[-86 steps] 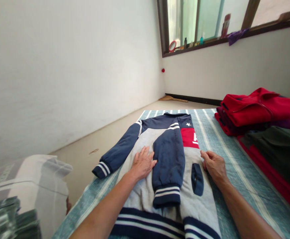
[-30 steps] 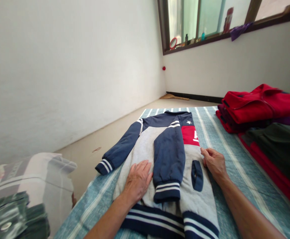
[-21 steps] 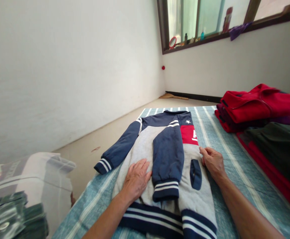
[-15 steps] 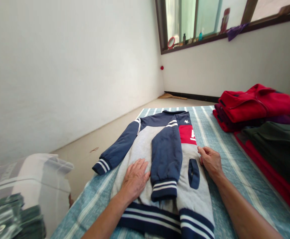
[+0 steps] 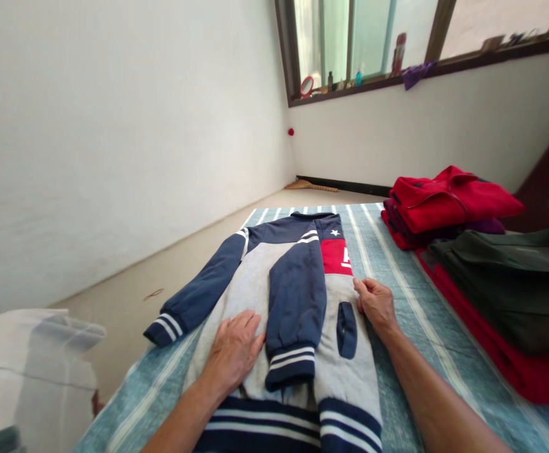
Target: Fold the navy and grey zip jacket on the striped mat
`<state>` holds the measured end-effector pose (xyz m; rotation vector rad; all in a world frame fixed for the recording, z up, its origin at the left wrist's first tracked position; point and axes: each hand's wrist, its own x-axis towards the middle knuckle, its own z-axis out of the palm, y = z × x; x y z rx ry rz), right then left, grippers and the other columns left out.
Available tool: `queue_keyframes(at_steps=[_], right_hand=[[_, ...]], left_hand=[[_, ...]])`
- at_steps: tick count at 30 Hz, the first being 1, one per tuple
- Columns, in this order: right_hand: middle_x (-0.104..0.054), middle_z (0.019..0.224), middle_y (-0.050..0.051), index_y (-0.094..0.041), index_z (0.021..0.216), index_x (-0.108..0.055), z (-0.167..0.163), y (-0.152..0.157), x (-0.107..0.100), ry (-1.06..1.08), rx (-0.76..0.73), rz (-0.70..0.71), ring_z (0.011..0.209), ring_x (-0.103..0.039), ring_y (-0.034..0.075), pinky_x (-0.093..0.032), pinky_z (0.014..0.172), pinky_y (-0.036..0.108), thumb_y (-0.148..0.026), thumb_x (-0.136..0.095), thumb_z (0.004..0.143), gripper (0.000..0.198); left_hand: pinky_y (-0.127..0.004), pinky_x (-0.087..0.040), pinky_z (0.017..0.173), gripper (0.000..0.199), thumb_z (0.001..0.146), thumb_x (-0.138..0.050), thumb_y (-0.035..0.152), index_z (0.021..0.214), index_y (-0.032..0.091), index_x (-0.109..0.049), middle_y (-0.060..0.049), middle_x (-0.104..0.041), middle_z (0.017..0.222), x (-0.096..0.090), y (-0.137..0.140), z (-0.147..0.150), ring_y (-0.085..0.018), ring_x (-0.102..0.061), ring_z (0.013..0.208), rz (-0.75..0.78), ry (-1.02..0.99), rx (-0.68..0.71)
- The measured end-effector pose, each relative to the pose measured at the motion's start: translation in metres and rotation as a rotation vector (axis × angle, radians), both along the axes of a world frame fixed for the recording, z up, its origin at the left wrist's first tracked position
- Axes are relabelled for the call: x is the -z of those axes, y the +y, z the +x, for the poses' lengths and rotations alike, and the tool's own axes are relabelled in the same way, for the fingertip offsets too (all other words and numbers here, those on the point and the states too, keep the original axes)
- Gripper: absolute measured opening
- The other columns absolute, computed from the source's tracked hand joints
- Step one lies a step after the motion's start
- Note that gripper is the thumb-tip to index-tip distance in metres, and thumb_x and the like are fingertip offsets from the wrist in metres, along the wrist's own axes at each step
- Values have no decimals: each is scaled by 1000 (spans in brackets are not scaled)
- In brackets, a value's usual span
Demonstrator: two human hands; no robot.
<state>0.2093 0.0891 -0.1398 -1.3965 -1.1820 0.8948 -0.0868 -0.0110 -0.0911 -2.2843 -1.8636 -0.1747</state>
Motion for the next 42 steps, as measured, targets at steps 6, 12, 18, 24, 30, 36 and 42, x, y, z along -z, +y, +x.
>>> queue_keyframes(at_steps=[6, 12, 18, 24, 30, 36, 42], right_hand=[[-45, 37, -5, -20, 58, -58, 0, 1, 0, -19, 1, 7, 40, -43, 13, -33, 46, 25, -58, -53, 79, 44], [-46, 37, -4, -20, 58, -58, 0, 1, -1, -34, 12, 18, 40, -44, 14, -33, 46, 25, -59, -52, 79, 45], [-45, 37, -5, -20, 58, -56, 0, 0, 0, -17, -7, -8, 40, -43, 13, -33, 47, 25, -57, -54, 79, 42], [-45, 37, -5, -20, 58, -57, 1, -1, 0, -22, 2, -14, 40, -43, 13, -33, 47, 25, -56, -55, 79, 42], [-44, 38, -5, -20, 56, -54, 1, -3, -2, -22, -1, -21, 41, -42, 13, -32, 48, 25, -55, -55, 80, 42], [-44, 37, -5, -20, 57, -56, 2, -4, -2, -38, -5, -25, 40, -42, 13, -32, 47, 26, -56, -54, 79, 42], [-45, 38, -5, -20, 55, -55, 3, -3, -2, -30, -2, -42, 40, -43, 13, -32, 48, 26, -56, -55, 79, 42]], left_hand=[[-45, -43, 97, 26, 88, -50, 26, 112, 21, -60, -11, -66, 118, 3, -5, -1, -25, -60, 112, 15, 8, -14], [-49, -43, 97, 27, 89, -51, 24, 113, 20, -60, -11, -66, 120, -1, -10, 1, -27, -61, 111, -9, 41, -36], [-47, -46, 95, 25, 89, -51, 25, 111, 20, -60, -11, -67, 117, -3, -17, -1, -26, -63, 108, 18, 37, 0], [-43, -49, 92, 24, 89, -49, 26, 110, 21, -59, -9, -69, 112, 1, -24, -7, -24, -64, 104, 96, 42, 61], [-45, -48, 93, 29, 94, -39, 29, 109, 19, -61, -10, -68, 114, 8, -29, -22, -25, -63, 107, 165, -7, 56], [-43, -48, 93, 33, 95, -35, 32, 107, 20, -64, -9, -70, 111, 8, -36, -32, -24, -64, 104, 150, -30, 25], [-44, -47, 94, 30, 95, -37, 29, 107, 20, -63, -8, -70, 111, 4, -42, -30, -24, -64, 104, 128, 18, 18]])
